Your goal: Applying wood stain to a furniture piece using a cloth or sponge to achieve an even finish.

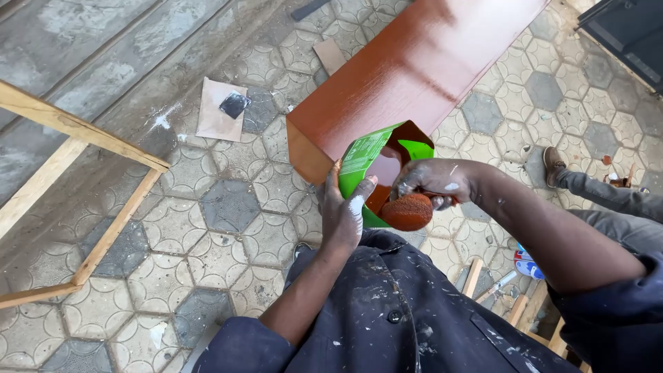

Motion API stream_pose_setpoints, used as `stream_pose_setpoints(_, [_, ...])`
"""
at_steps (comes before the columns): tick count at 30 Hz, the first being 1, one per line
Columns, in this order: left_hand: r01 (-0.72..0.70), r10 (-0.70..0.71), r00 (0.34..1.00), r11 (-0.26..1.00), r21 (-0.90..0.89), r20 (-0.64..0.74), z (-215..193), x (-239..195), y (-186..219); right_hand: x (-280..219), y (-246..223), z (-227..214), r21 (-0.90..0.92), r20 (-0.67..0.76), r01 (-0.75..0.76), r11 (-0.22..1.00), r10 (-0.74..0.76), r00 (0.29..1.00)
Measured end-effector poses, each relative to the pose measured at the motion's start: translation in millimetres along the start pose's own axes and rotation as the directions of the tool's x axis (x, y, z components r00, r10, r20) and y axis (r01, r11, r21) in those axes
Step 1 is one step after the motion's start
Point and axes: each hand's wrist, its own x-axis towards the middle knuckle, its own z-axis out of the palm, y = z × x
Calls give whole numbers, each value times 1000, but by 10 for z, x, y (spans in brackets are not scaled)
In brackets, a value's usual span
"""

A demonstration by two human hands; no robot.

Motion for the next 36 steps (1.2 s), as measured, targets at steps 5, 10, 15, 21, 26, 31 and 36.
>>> stream_pose_setpoints(5, [-5, 4, 1000, 999, -32, -25, 122, 168, 37, 269, -194, -107, -81, 14, 79, 994, -78, 997])
stream_pose_setpoints(10, [17, -25, 997, 993, -117, -71, 290, 505, 52, 314, -244, -497, -62, 59, 43, 997, -40, 997])
stream_pose_setpoints(15, [-43, -73, 979, 836, -547, -190, 520, 1137, -136, 868, 295, -1604, 686, -11, 375, 623, -508, 862])
stream_pose_setpoints(21, [-114, -104, 947, 776, -621, -305, 581, 1959, -411, 2351, 963, -2657, 855, -70, 303, 421, -485, 872])
stream_pose_setpoints(26, [-230, 196, 951, 965, -124, -239, 420, 2667, -423, 3575, 750, -2492, 841, -113, 226, 492, -250, 962])
stream_pose_setpoints(31, [3, -24, 988, 991, -134, -154, -491, 4300, -3821, 4552, 563, -2272, 499, -419, 432, 751, -227, 879])
stream_pose_setpoints(36, [341, -363, 929, 915, -217, -72, -785, 5352, -4585, 4996, 547, -1873, -569, -550, 134, 812, -496, 672])
